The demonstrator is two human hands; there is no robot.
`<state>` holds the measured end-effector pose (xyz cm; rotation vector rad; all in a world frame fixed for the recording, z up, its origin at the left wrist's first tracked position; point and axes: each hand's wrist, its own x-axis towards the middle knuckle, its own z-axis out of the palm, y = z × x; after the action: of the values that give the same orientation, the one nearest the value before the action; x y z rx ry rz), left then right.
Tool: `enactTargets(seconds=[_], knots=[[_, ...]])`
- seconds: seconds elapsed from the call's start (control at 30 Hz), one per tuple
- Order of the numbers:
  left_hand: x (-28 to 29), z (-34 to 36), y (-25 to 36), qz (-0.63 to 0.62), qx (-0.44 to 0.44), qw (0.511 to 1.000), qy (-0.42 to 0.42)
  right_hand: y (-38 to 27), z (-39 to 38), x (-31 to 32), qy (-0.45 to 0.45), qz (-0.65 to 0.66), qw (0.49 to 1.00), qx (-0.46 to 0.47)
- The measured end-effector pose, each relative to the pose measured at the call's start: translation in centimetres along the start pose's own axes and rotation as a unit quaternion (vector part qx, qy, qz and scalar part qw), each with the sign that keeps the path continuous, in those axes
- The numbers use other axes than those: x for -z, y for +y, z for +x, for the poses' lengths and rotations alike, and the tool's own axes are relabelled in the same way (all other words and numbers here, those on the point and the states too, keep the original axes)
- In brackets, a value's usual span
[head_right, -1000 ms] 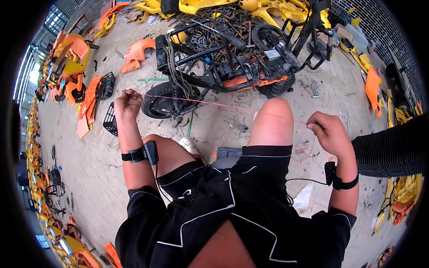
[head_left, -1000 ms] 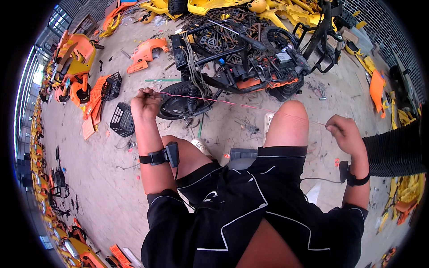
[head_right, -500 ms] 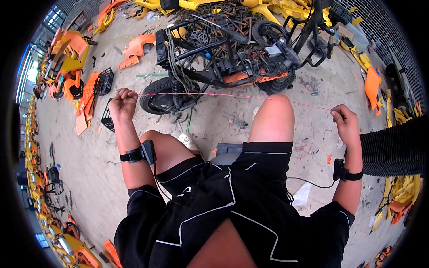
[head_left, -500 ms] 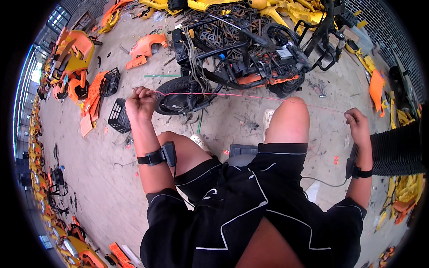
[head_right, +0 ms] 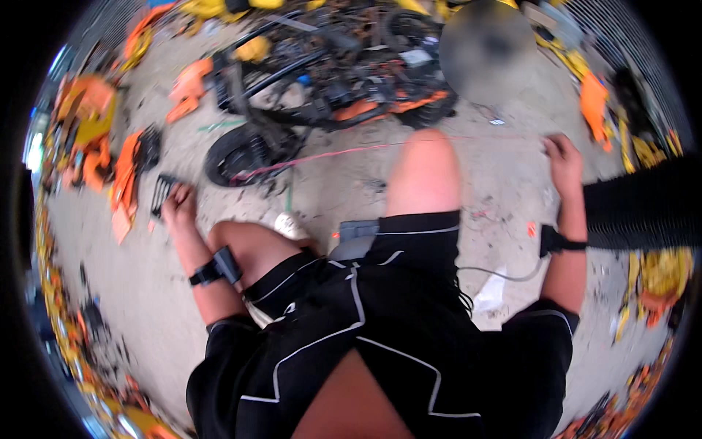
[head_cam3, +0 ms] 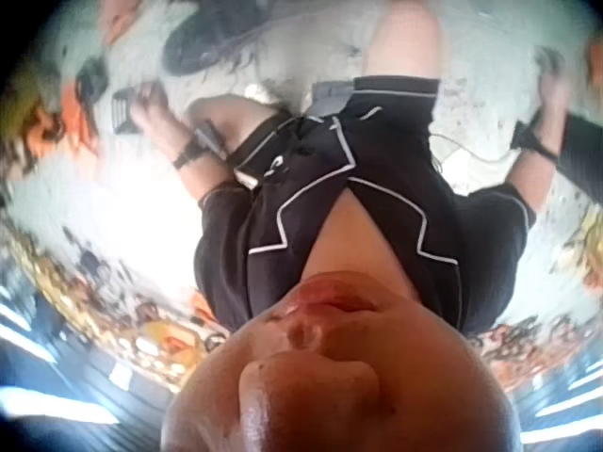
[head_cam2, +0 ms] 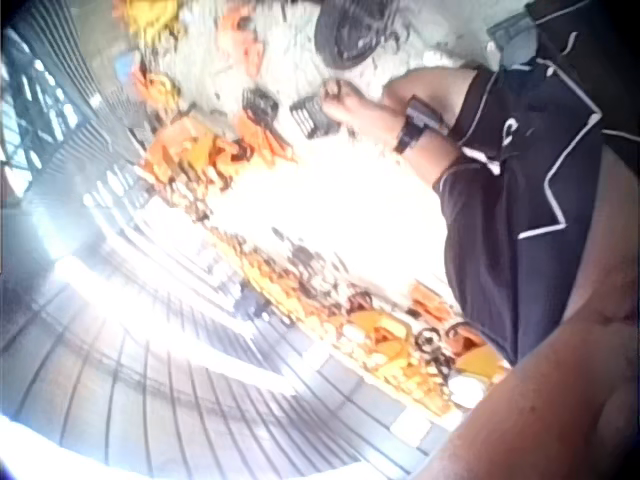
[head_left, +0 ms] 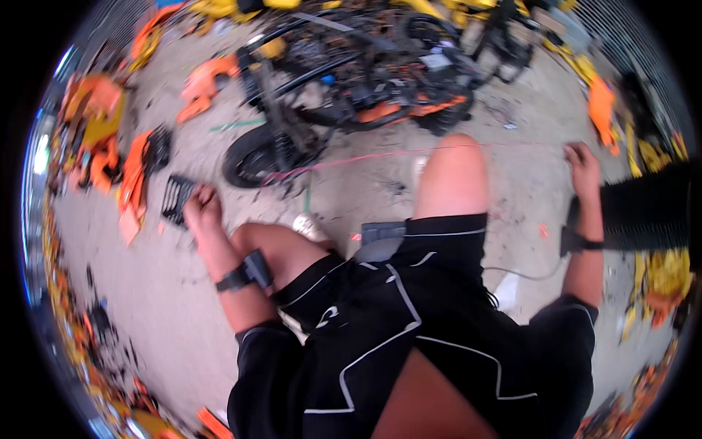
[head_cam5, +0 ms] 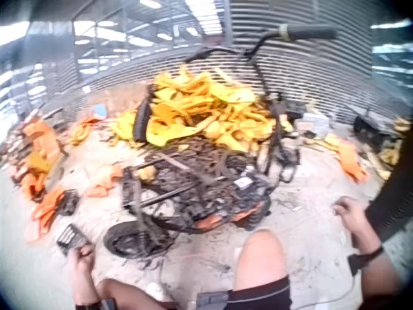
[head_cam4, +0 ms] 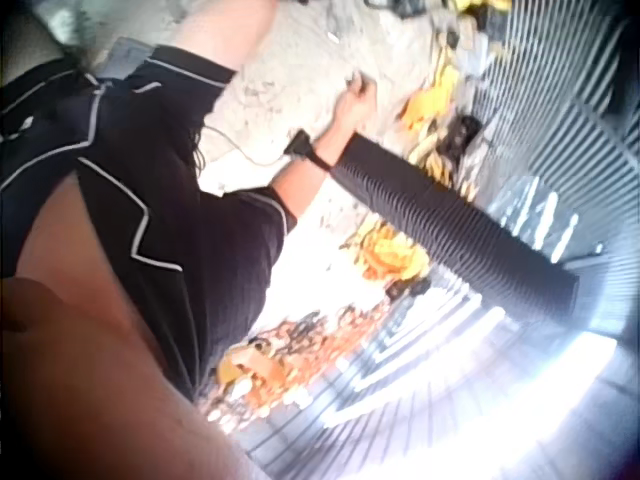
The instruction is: The person manipulates and inspects electrical wires while sitting next to a partially disassembled motorcycle frame.
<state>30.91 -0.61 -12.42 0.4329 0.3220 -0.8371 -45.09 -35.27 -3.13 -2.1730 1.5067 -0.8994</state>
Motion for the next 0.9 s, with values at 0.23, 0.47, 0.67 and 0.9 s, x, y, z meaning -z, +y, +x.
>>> enactTargets(seconds=[0.23,0.47,0.67,0.9], knots=[[5.5,4.7,3.6,0.069,-0.096,0.988,0.096,-5.5,1.4,1.4,0.013,0.099,0.994,0.049],[-3.4,-3.2,-4.7,0.344,-0.16,0.924,0.054,-15.8,2.4,1.5,-0.053,0.072,0.981,0.175],[-18.5,-16.2,-27.4,0.634,-0.086,0.657,-0.399,-21.0,2.6,-0.1,-0.085,0.046,0.953,0.287],[-21.4,-20.0,-37.3,0.624,-0.051,0.602,-0.496,-23.8,2.7,-2.1,-0.089,0.09,0.919,0.374]])
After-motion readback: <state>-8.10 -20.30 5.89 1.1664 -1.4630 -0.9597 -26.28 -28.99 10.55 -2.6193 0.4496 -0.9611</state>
